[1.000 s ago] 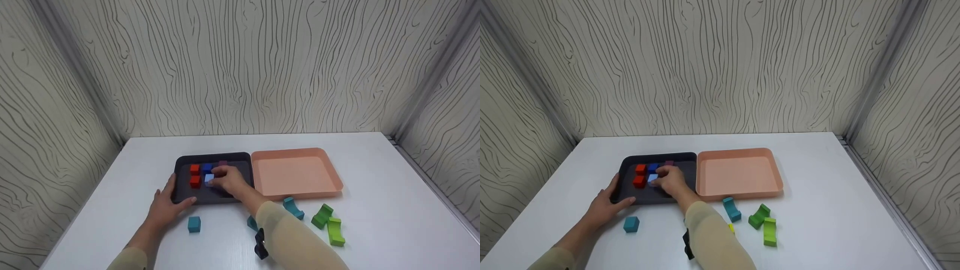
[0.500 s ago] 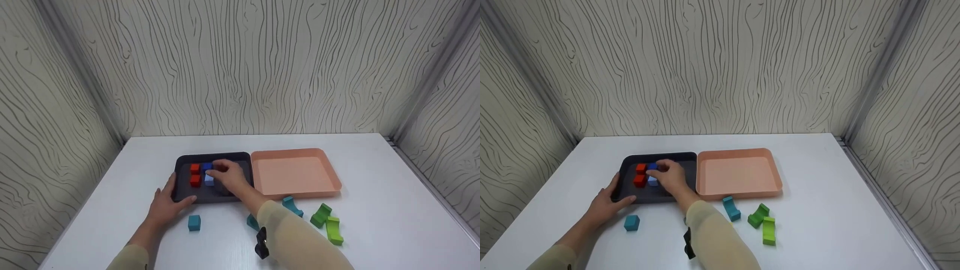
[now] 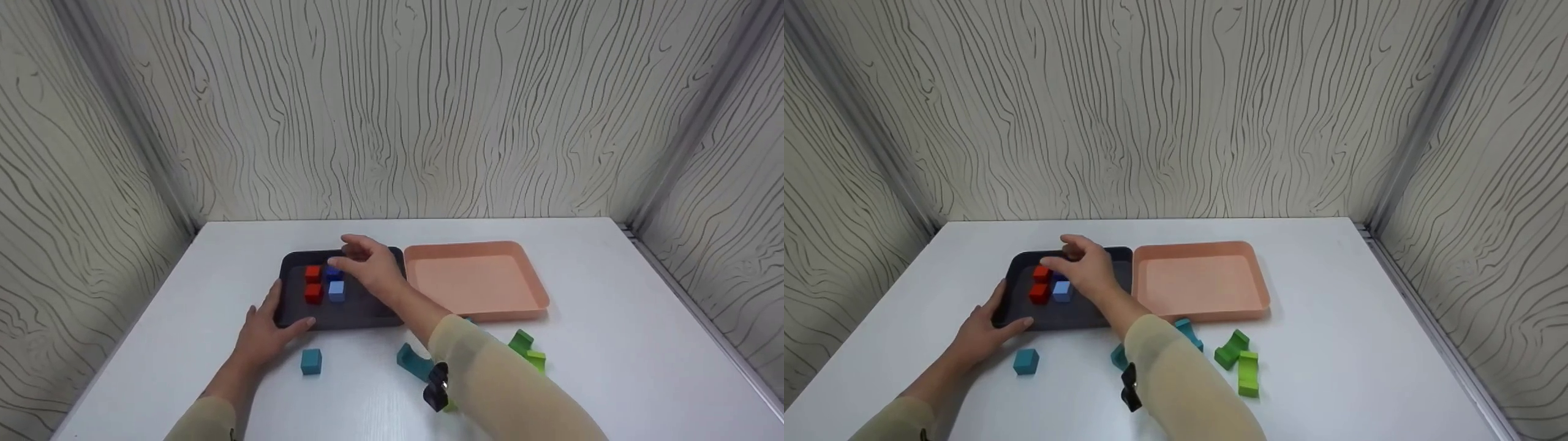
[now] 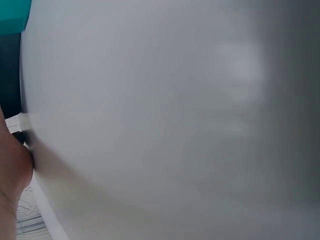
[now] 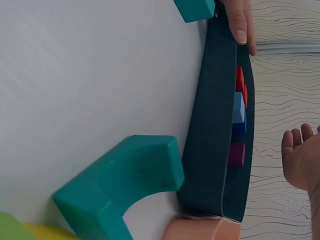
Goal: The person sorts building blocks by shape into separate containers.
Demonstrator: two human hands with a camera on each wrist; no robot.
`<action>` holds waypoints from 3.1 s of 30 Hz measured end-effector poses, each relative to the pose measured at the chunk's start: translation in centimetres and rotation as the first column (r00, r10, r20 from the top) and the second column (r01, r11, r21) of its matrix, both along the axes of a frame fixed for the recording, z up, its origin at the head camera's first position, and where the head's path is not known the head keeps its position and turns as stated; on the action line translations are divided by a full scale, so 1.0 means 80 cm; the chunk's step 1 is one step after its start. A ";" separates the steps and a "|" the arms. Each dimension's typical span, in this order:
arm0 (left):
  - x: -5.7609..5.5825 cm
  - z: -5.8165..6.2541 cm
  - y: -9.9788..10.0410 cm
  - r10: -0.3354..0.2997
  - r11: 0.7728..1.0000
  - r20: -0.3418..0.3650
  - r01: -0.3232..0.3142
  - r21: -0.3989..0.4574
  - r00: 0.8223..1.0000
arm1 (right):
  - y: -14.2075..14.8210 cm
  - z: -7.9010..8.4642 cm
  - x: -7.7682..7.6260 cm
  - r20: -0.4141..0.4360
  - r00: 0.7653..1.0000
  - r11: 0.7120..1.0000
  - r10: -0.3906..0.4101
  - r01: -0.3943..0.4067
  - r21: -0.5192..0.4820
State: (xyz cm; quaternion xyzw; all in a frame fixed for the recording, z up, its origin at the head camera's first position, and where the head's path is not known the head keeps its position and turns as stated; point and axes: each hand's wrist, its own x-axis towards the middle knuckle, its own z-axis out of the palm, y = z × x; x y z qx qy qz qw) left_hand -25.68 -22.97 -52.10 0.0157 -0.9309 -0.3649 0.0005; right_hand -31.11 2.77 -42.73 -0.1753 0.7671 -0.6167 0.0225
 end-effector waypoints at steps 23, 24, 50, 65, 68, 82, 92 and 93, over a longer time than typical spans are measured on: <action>0.002 0.001 0.001 0.021 1.000 0.035 -0.021 -0.013 0.999 | 0.025 0.037 0.039 -0.043 0.996 0.994 0.075 -0.078 -0.071; 0.002 0.001 0.002 0.022 1.000 0.033 -0.022 -0.014 0.999 | 0.026 0.036 0.041 -0.044 0.996 0.995 0.072 -0.075 -0.072; 0.005 -0.001 -0.001 0.027 0.999 0.016 -0.026 -0.027 1.000 | 0.010 -0.018 0.100 0.058 0.982 0.979 0.181 -0.175 -0.102; 0.001 0.000 0.000 0.013 1.000 0.025 -0.013 -0.021 1.000 | 0.002 -0.048 0.121 0.142 0.967 0.975 0.212 -0.200 -0.095; 0.001 -0.001 0.000 0.008 1.000 0.018 -0.008 -0.022 1.000 | -0.002 -0.056 0.125 0.165 0.961 0.974 0.220 -0.208 -0.087; 0.002 0.001 0.003 0.013 1.000 0.023 -0.013 -0.014 1.000 | -0.007 -0.085 0.130 0.281 0.935 0.975 0.217 -0.223 -0.012; 0.004 0.002 0.002 0.012 1.000 0.022 -0.012 -0.014 1.000 | -0.012 -0.089 0.129 0.258 0.941 0.975 0.218 -0.224 -0.008; 0.004 0.002 0.002 0.012 1.000 0.017 -0.012 -0.017 1.000 | -0.013 -0.089 0.129 0.253 0.942 0.975 0.220 -0.224 -0.012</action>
